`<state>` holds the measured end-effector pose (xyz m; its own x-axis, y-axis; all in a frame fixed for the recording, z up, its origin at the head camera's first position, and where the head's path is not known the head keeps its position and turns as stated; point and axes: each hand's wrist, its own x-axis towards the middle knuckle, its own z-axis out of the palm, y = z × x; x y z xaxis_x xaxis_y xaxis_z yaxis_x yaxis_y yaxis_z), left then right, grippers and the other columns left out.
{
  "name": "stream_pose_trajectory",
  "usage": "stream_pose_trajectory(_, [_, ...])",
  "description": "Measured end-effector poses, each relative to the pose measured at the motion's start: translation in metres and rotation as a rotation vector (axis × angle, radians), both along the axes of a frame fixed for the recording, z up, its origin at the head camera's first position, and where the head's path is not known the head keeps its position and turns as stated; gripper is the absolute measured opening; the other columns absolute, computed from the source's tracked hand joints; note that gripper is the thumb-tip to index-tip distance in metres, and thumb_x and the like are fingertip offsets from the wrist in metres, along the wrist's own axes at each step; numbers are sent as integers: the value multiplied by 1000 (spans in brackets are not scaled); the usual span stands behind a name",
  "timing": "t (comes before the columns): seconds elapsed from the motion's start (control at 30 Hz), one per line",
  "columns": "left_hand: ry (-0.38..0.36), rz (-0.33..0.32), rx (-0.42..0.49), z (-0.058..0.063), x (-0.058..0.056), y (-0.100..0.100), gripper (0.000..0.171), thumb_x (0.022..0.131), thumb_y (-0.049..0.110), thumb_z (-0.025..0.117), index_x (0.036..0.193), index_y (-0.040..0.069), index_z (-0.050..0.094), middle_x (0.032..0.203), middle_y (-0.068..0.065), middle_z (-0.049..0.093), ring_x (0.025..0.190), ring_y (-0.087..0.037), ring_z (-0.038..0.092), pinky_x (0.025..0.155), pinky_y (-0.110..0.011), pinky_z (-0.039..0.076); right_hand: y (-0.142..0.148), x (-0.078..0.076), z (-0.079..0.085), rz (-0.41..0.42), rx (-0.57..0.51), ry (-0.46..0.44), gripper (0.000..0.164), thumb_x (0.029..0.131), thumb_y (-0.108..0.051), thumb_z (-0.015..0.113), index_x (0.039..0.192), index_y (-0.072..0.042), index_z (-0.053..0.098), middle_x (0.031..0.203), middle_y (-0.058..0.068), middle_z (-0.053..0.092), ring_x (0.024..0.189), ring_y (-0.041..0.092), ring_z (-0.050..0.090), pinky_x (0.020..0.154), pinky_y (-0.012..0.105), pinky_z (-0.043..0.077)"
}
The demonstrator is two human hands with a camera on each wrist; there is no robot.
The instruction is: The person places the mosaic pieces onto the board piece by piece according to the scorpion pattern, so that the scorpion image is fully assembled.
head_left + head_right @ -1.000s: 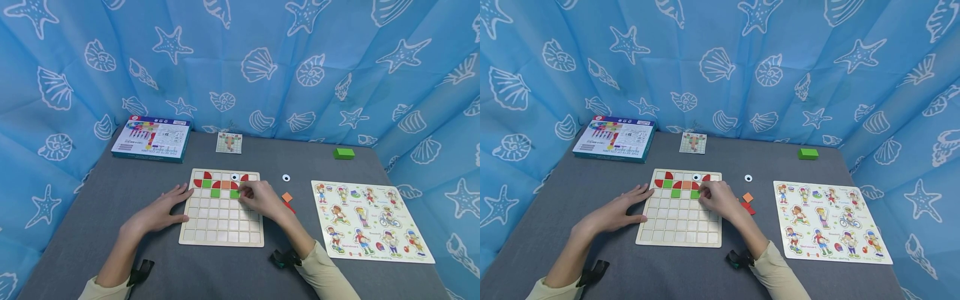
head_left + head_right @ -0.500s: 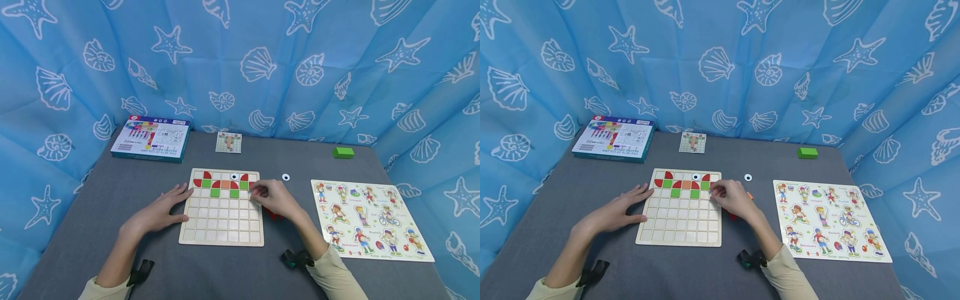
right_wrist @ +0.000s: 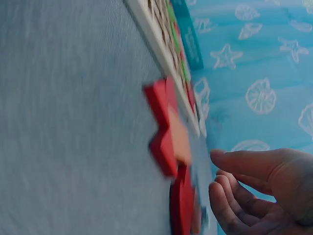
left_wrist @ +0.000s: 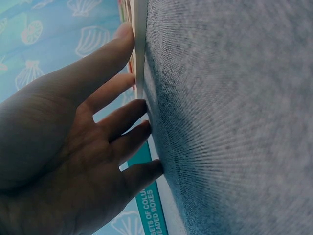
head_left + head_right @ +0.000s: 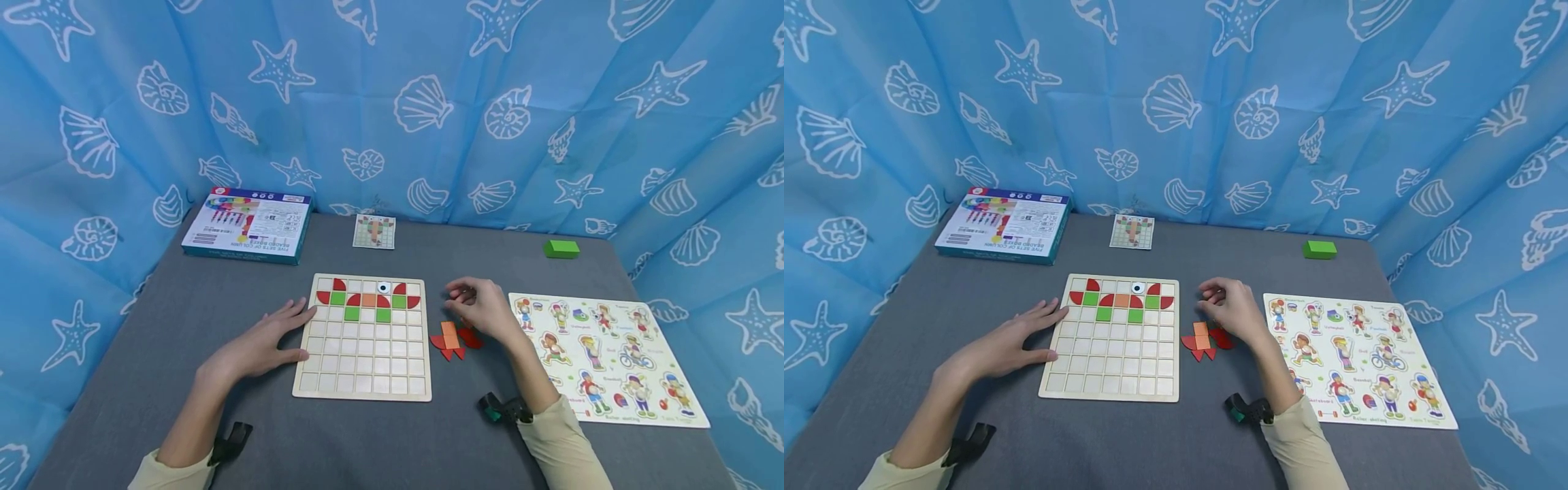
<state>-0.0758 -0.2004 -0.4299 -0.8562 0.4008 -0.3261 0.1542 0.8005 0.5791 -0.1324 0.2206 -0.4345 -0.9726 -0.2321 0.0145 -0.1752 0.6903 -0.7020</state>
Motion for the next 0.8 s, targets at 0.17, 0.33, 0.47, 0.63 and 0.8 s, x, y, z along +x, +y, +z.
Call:
stream_pose_trajectory(0.17, [2,-2,-4,1,0,1,88,98,35,81,171,15,36,180,-23,25,168,-50,17,130,-79,16,11,-9,-4,-76,55,21,30,96,-6,81,123,3,76,110,22,75,91,27,74,72,19,55])
stream_pose_trajectory(0.33, [1,-2,-7,1,0,1,88,98,35,81,171,14,36,180,-23,25,168,-50,17,130,-79,16,18,-17,-8,-120,114,31,33,96,-8,81,126,5,75,113,25,75,93,31,75,74,28,57])
stream_pose_trajectory(0.47, [1,-3,-3,0,0,1,87,98,34,81,170,14,36,180,-23,25,168,-50,17,130,-79,16,21,-20,-10,-127,145,29,32,96,-11,81,124,5,77,111,24,77,93,32,76,75,31,57])
stream_pose_trajectory(0.63, [1,-3,-2,0,0,1,87,99,34,81,170,14,36,179,-24,25,168,-51,17,130,-79,16,25,-22,-10,-124,162,5,31,97,-13,81,122,5,77,113,25,78,95,34,77,78,39,62])
stream_pose_trajectory(0.8, [4,-3,-1,1,0,0,87,99,33,81,170,13,36,179,-24,25,168,-51,17,130,-79,16,26,-24,-5,-132,183,-36,31,98,-15,80,121,7,76,114,26,78,98,36,77,85,48,64])
